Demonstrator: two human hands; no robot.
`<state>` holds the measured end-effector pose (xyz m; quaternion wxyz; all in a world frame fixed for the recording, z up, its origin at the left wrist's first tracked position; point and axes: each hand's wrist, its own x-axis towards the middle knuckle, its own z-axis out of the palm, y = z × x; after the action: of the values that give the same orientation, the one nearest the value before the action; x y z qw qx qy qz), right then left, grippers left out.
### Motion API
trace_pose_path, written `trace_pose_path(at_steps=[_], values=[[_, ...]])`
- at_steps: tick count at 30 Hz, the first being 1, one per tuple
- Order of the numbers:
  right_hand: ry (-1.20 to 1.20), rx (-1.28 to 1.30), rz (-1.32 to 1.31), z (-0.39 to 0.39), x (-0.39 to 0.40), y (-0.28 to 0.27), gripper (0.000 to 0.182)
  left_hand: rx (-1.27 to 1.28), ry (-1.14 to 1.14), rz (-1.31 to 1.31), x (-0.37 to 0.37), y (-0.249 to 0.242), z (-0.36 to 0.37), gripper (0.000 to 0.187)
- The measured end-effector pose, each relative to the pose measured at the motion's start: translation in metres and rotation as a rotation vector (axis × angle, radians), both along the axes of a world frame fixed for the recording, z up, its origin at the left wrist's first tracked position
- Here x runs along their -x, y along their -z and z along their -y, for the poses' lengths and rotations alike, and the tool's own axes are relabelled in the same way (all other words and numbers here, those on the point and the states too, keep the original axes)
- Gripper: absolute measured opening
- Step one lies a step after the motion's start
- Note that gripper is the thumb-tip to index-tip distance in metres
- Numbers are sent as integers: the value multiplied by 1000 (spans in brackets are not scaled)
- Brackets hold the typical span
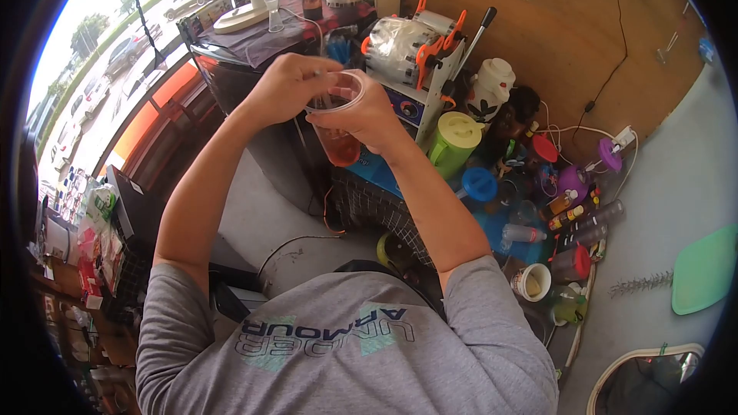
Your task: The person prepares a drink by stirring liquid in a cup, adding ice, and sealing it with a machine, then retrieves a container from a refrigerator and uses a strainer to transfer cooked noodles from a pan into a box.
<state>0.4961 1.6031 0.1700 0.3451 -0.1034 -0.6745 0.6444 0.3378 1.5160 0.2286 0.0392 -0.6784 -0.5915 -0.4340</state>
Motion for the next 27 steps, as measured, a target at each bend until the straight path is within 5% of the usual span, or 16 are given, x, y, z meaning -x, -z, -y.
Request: trace_pose_path(at_steps=[1,3,5,7,11,13,21,24,27], values=[[1,1,0,0,0,0,84,143,-6,167,-5,-5,4,29],[0,-17,-15,-1,-2,0,85,-92,-43,-23,9,3,-9,34],[24,-5,-12,-2,-2,2,85,258,20,-10,0,-6,-1,30],[40,3,-4,-2,-4,4,86,284,46,205,-2,-7,0,27],[51,-7,-7,-2,-7,5,89,227,128,-8,-3,-7,-4,23],[42,11,-7,0,-7,4,89,19,-29,54,-7,-3,-6,24],[11,30,-15,3,-10,-1,87,118,153,-4,-10,-4,-3,24],[50,6,-8,1,-7,6,86,-47,-44,25,-11,0,-5,23],[4,66,-31,0,-8,7,86,299,108,252,-15,-2,-4,22]])
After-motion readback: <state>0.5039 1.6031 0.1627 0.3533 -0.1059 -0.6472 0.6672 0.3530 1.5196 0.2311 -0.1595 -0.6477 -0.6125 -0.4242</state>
